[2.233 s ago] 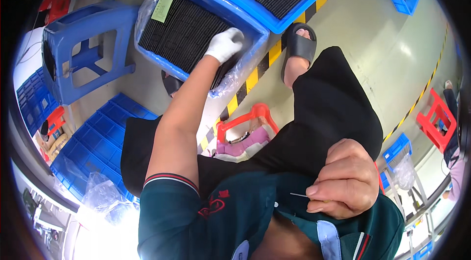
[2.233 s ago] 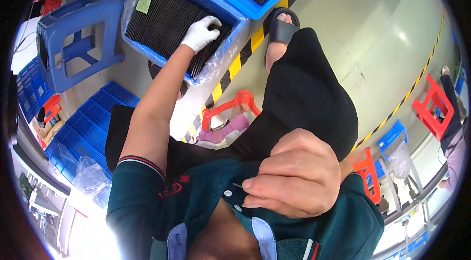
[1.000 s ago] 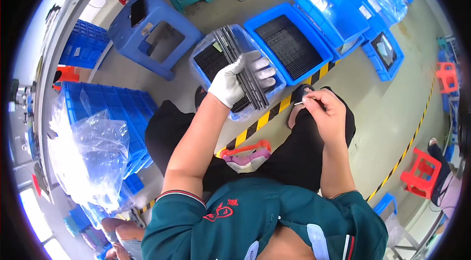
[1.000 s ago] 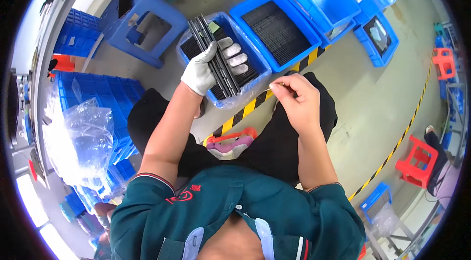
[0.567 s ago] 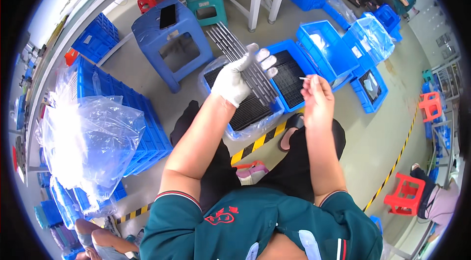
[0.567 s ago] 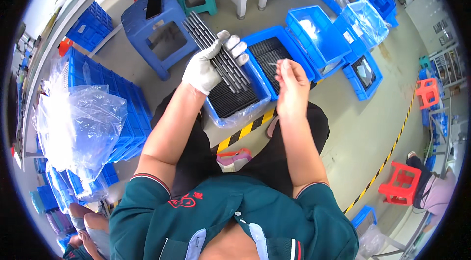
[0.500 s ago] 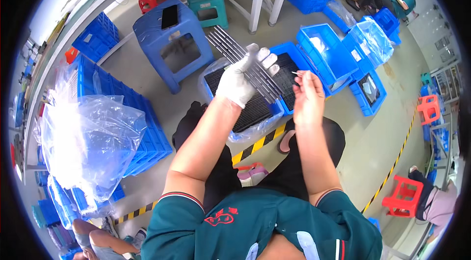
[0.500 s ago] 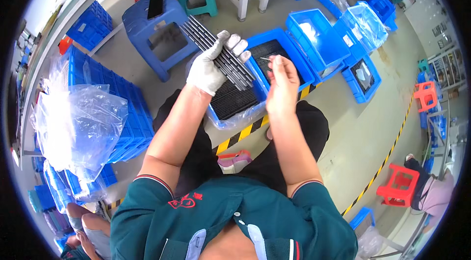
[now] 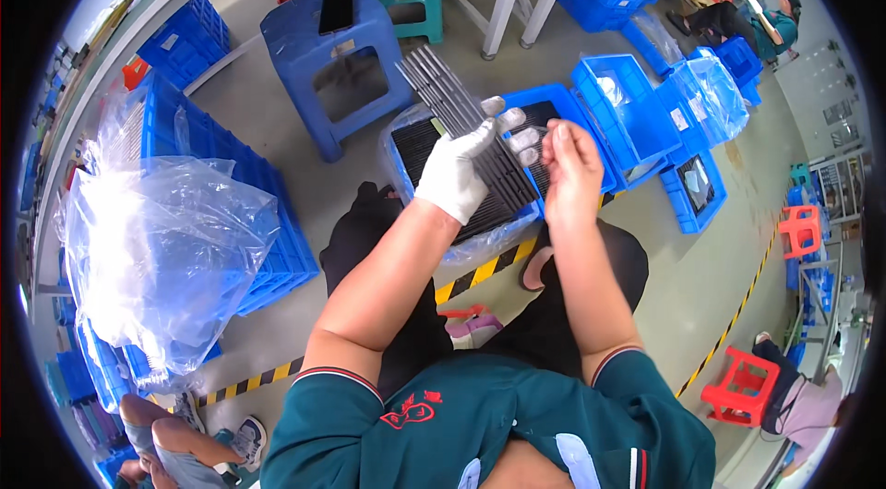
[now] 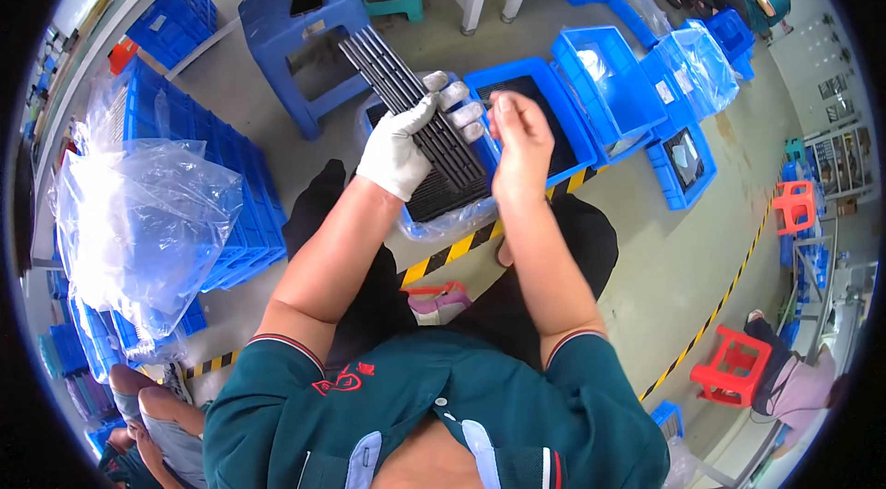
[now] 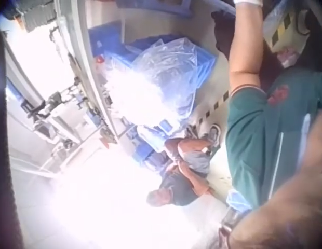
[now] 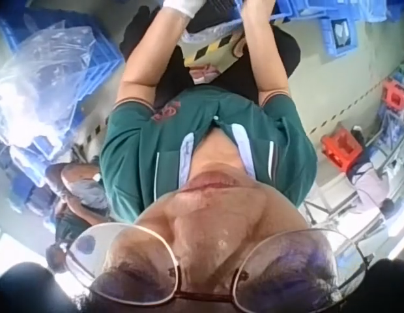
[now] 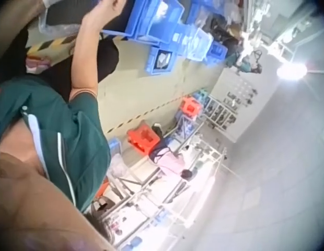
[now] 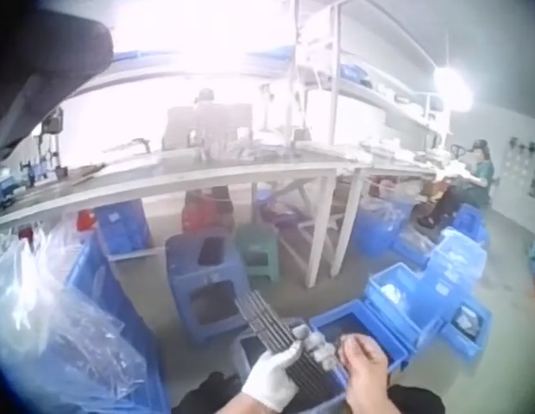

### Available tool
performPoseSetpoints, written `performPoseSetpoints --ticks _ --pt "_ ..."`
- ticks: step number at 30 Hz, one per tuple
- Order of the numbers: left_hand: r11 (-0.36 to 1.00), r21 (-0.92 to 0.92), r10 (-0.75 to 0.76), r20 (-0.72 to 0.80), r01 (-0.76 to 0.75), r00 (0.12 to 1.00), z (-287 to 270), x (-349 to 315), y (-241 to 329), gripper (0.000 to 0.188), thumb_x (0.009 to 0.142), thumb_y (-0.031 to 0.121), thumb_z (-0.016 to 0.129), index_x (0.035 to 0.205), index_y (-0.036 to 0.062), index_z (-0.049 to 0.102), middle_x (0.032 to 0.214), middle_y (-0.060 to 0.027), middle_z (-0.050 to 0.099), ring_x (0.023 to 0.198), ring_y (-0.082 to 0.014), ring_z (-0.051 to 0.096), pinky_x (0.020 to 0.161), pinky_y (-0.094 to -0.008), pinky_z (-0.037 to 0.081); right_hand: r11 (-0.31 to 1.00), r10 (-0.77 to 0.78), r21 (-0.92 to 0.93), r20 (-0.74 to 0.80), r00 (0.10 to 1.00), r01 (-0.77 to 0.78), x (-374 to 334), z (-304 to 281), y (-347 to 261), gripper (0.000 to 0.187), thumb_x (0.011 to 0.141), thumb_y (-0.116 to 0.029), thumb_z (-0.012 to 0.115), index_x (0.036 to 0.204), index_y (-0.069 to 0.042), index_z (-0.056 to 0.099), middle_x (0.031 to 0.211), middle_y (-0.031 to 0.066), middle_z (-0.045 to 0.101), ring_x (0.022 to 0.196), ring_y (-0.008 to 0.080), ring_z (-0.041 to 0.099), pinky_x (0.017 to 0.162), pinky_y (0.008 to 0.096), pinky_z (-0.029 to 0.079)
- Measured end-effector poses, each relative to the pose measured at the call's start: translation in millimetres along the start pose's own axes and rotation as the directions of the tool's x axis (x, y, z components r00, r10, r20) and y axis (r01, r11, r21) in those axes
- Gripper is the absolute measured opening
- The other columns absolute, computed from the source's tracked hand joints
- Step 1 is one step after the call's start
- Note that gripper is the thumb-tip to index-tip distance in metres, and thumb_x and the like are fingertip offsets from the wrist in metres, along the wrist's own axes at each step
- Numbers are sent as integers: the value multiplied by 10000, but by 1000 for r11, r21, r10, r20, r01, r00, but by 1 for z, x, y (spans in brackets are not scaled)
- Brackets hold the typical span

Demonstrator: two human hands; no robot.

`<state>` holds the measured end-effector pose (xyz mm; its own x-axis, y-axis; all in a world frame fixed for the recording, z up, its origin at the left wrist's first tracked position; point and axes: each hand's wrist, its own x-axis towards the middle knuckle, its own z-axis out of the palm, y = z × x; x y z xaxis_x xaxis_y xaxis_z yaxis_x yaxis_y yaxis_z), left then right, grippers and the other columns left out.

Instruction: Inspecting and stacking small black rectangular plates within blue plastic crates in a manufacturing facility.

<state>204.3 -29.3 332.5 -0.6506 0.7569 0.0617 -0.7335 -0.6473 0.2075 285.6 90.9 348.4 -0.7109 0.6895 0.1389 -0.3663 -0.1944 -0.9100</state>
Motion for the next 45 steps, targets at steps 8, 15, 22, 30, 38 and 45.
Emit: performPoseSetpoints --ticks 8,15,22,30,38,45 --pt "896 126 -420 -69 425 905 25 -28 -4 430 880 119 650 1280 39 514 1150 -171 627 1017 -347 628 925 -503 504 959 236 -215 250 939 -184 56 2 -39 258 922 -161 613 1127 -5 635 885 76 671 793 126 607 716 250 478" --pt "813 215 -533 -98 541 841 17 -25 -23 427 861 122 679 1244 7 530 1100 -135 632 999 -312 627 869 -488 519 859 511 -212 389 767 -466 47 -2 -29 342 800 -158 761 1067 12 630 936 77 682 802 137 667 748 270 528" --pt "759 270 -578 -141 593 804 17 -21 -32 483 867 129 664 1296 -10 490 1108 -126 621 999 -304 625 877 -461 519 852 511 -334 366 778 -403 51 -15 -23 349 770 -92 761 1076 1 621 896 61 668 803 139 649 777 275 521" --pt "755 218 -598 -155 618 786 18 -24 -31 461 865 133 672 1273 -7 507 1106 -147 625 994 -313 630 887 -470 517 842 519 -370 357 777 -393 52 -20 -24 296 763 -66 753 1029 4 645 889 70 682 789 143 656 775 272 522" --pt "749 251 -583 -188 613 790 21 -24 -28 448 865 134 677 1256 -11 512 1129 -184 629 1006 -343 639 890 -487 522 843 529 -338 376 761 -419 54 -20 -21 314 778 -86 753 1051 11 635 922 77 681 822 150 655 797 282 524" --pt "797 183 -557 -146 575 818 15 -24 -27 423 861 143 684 1232 13 527 1108 -177 632 1012 -350 632 890 -497 514 869 488 -281 353 798 -407 58 -21 -29 317 833 -156 719 1100 -7 638 967 55 685 868 140 661 800 279 524"
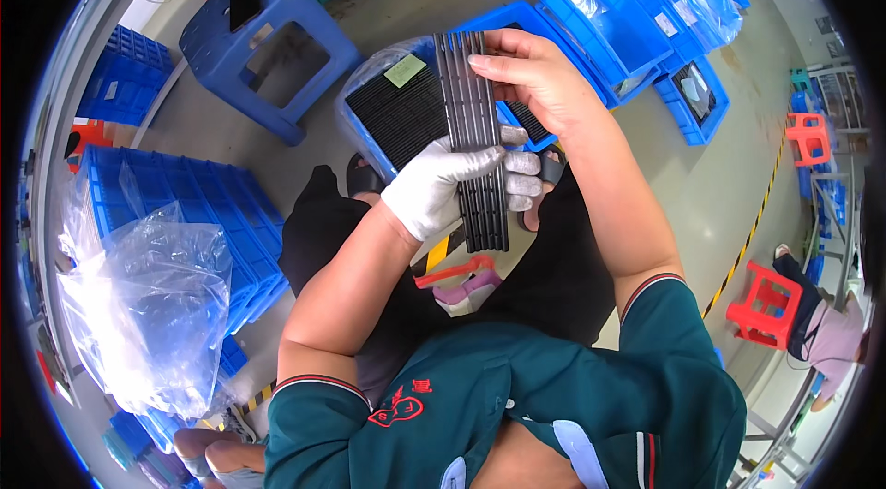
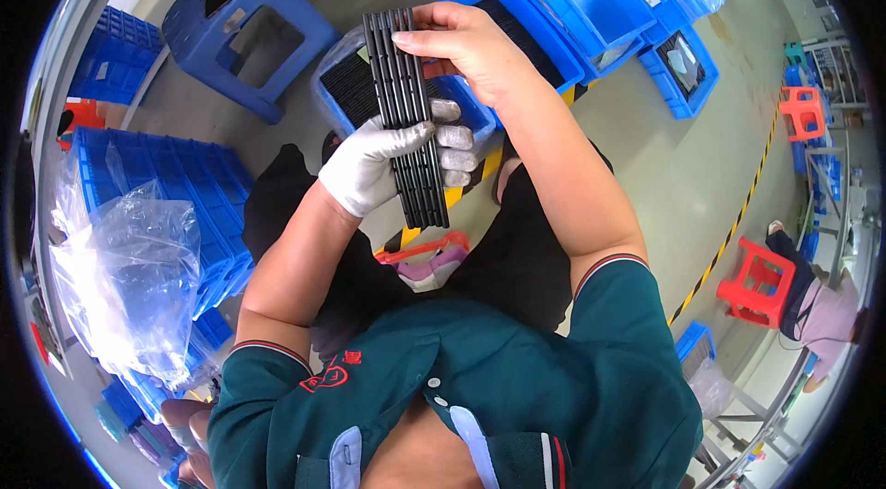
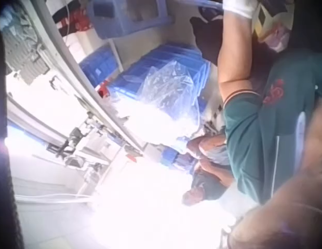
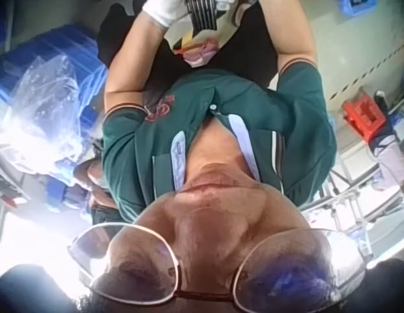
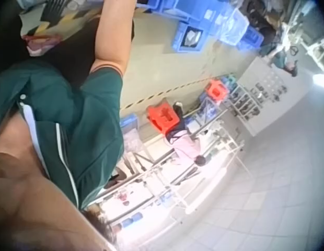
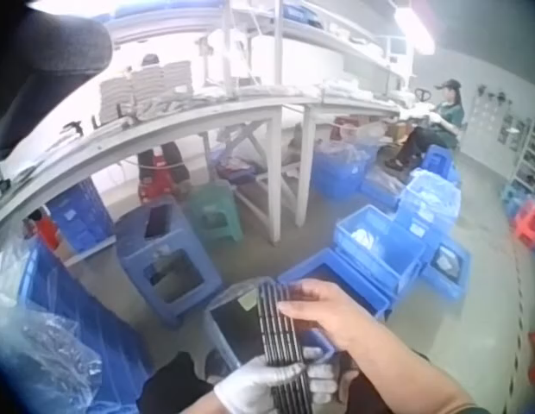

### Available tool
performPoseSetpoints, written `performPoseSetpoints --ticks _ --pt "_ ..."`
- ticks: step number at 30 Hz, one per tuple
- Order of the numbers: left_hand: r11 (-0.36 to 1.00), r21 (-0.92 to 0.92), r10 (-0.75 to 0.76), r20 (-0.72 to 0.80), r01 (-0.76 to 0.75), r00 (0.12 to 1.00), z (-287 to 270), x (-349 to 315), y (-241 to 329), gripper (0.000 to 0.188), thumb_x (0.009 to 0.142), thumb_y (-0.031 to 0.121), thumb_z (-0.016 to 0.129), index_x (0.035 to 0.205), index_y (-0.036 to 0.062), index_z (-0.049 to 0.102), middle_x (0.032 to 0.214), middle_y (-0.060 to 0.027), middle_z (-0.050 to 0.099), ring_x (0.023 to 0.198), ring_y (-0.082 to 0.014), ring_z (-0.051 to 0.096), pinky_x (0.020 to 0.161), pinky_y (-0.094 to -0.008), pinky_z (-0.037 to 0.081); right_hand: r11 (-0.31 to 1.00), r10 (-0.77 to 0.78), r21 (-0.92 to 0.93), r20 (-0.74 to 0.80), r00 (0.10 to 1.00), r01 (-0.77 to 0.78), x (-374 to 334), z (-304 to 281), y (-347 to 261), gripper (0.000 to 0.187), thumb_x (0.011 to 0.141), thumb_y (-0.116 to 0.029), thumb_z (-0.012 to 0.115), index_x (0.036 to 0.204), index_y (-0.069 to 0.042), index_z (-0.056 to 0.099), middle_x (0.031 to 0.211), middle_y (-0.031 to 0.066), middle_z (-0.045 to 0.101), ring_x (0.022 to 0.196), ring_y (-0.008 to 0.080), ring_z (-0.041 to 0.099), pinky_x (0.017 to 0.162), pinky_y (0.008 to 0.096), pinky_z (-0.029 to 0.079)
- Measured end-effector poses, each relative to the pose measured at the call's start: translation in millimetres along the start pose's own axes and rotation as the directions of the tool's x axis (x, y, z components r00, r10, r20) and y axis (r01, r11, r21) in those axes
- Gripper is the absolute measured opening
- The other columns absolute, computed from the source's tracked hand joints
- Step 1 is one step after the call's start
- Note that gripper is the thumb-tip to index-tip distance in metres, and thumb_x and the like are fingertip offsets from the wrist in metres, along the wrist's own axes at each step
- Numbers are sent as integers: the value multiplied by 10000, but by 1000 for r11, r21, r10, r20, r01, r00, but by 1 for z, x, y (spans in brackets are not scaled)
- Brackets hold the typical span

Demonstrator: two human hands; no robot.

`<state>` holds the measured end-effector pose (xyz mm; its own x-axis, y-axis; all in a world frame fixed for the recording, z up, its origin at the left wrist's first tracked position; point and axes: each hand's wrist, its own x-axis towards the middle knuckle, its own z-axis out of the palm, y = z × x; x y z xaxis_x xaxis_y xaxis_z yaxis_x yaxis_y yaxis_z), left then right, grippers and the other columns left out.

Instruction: Inspecting and stacking small black rectangular plates within blue plastic crates in a manufacturing facility.

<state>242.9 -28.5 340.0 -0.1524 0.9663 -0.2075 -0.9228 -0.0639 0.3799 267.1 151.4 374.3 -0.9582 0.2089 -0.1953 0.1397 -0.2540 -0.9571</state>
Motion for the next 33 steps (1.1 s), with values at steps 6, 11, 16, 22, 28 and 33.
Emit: performPoseSetpoints --ticks 6,11,16,22,28,33 --pt "999 33 2 -31 -1 1000 0 0 1 406 868 145 677 1225 20 530 1103 -163 631 1007 -344 629 884 -494 513 998 43 -43 40 998 -41 1 -2 4 326 835 -156 712 1119 -16 635 978 44 683 866 127 656 785 275 520" --pt "1000 13 -2 -27 2 1000 -6 0 0 411 873 140 670 1240 22 528 1104 -161 633 992 -339 637 875 -487 521 999 46 -25 11 999 -46 -1 -1 -1 347 836 -164 698 1142 -18 621 1007 38 674 870 124 642 792 285 512" --pt "999 42 30 -54 -28 998 -6 1 1 415 872 137 673 1240 11 529 1105 -163 636 991 -320 642 875 -464 529 990 54 -135 19 998 -51 -2 -6 -1 361 834 -179 705 1150 -25 623 1002 31 673 872 121 640 777 287 516" --pt "998 57 39 -74 -35 997 -3 -1 2 420 881 133 660 1255 4 521 1101 -165 640 977 -311 651 870 -461 537 991 54 -125 2 999 -53 -3 -6 -2 362 824 -140 718 1149 -12 623 1004 45 678 870 131 650 765 287 528" --pt "999 20 41 -68 -40 997 -5 0 3 416 882 124 655 1257 5 519 1081 -164 647 952 -301 656 853 -455 543 990 53 -131 -18 998 -55 -2 -7 -2 367 823 -110 715 1158 5 615 1013 58 678 880 143 653 789 297 529" --pt "997 48 60 -37 -58 998 -6 1 3 404 873 102 660 1243 8 526 1079 -165 645 951 -299 654 844 -455 544 990 -15 -142 -36 999 10 -1 -4 3 365 834 -84 698 1173 14 602 1020 69 673 896 157 650 799 294 525"
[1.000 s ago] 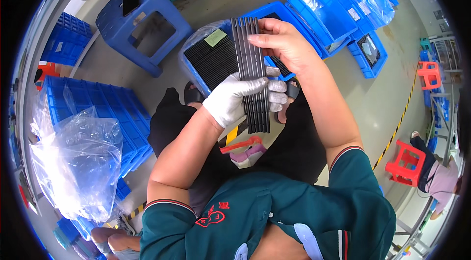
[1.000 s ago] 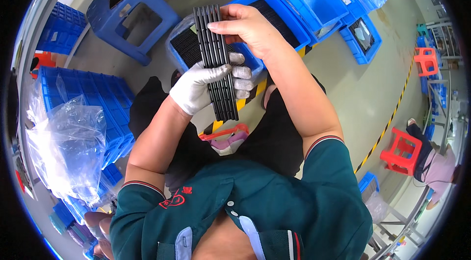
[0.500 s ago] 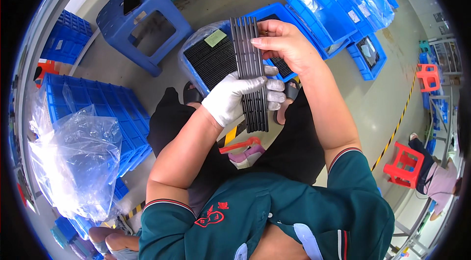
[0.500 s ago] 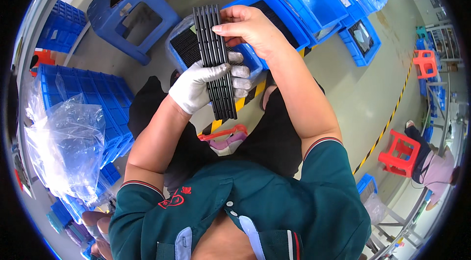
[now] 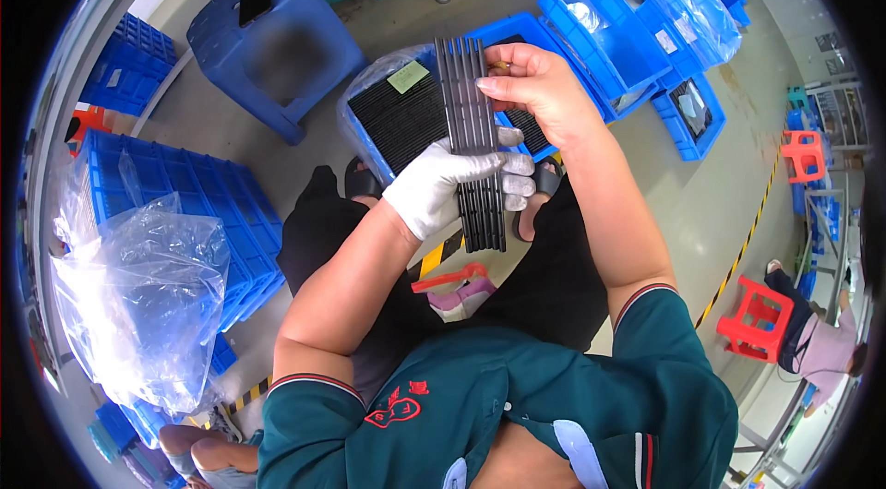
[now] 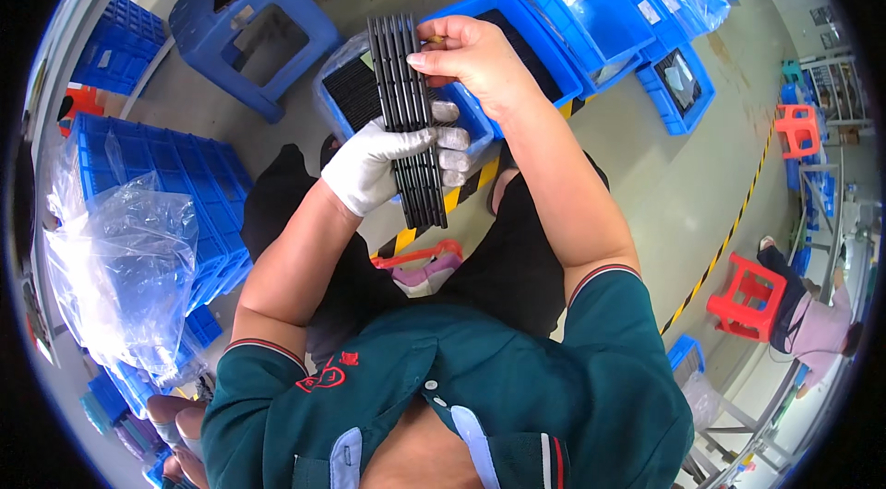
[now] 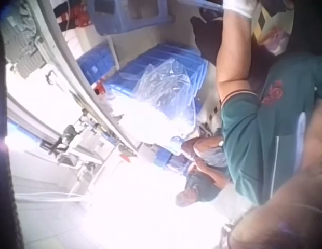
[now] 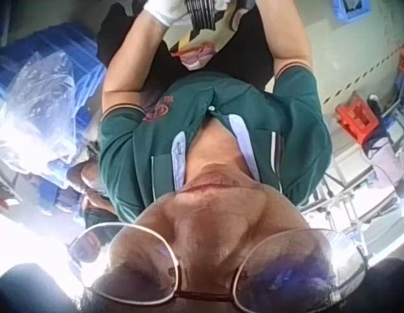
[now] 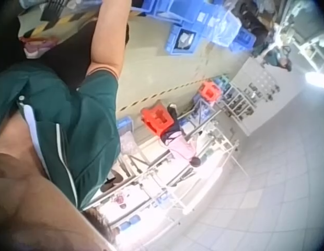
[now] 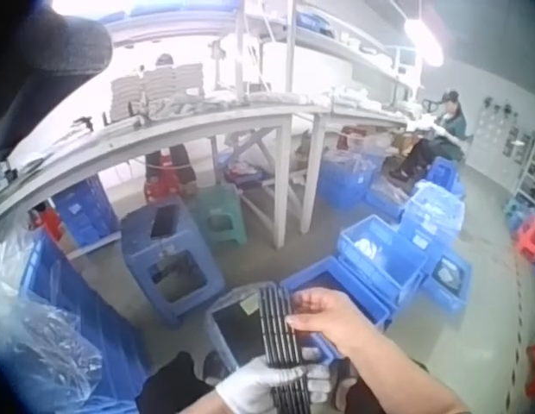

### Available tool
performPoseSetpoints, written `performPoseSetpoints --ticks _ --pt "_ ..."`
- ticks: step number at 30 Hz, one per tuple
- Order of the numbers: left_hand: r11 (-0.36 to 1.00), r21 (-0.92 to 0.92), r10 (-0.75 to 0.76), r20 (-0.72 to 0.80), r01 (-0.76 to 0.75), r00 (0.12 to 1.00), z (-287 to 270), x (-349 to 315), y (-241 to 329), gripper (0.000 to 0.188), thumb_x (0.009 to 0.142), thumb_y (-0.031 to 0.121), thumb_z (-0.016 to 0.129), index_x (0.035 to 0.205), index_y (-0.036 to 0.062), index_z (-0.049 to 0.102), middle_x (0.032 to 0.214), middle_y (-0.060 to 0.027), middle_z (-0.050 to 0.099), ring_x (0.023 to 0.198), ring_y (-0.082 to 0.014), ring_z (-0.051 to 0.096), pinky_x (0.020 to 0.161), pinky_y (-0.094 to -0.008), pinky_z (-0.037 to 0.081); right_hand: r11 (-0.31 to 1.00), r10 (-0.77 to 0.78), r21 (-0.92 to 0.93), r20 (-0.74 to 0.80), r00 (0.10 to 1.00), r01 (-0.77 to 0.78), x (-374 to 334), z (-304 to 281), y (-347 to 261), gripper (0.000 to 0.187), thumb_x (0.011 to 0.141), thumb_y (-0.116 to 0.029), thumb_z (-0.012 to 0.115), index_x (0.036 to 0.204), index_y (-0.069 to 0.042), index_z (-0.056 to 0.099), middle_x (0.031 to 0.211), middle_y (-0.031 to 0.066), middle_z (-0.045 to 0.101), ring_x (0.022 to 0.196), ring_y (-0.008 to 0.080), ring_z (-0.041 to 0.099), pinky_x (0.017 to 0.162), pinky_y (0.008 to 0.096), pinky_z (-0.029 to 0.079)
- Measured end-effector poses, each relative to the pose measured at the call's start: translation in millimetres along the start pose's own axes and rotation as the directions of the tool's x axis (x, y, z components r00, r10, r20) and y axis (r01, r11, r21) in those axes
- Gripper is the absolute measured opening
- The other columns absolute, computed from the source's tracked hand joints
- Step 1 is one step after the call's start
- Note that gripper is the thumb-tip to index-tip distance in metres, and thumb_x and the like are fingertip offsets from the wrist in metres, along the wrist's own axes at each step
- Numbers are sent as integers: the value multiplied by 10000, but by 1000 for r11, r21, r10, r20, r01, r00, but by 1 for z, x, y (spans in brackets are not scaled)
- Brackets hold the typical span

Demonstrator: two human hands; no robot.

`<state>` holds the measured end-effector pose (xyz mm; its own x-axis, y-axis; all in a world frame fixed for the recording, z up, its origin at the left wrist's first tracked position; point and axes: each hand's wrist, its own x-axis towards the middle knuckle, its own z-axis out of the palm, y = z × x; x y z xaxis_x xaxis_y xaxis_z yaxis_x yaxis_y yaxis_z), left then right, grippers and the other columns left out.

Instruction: Inspecting and stacking small black rectangular plates within blue plastic crates in a manufacturing facility.

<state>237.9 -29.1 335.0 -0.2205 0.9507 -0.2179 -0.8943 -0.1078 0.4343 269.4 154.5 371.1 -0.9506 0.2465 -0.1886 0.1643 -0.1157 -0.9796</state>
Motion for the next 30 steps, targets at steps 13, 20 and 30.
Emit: performPoseSetpoints --ticks 13,20,30 --pt "991 -51 116 -90 -121 989 -2 -6 12 317 905 71 596 1210 6 542 1060 -184 654 937 -338 668 845 -478 548 934 -345 -129 -74 936 334 -22 12 -7 128 884 -82 670 973 1 711 754 15 639 660 79 565 592 210 454" --pt "994 -14 108 -153 -111 982 -4 -5 11 312 892 47 603 1197 1 553 1041 -176 659 921 -325 672 837 -461 555 881 -427 -245 -45 903 405 -15 21 4 124 865 -14 671 981 -1 711 803 25 654 724 85 595 655 215 486" --pt "987 85 155 -238 -138 959 3 -6 12 253 900 23 557 1151 3 576 989 -138 657 864 -258 678 770 -389 574 366 -719 -719 184 670 591 -20 32 -2 144 767 -17 738 907 -13 703 783 84 667 678 168 631 607 259 479"
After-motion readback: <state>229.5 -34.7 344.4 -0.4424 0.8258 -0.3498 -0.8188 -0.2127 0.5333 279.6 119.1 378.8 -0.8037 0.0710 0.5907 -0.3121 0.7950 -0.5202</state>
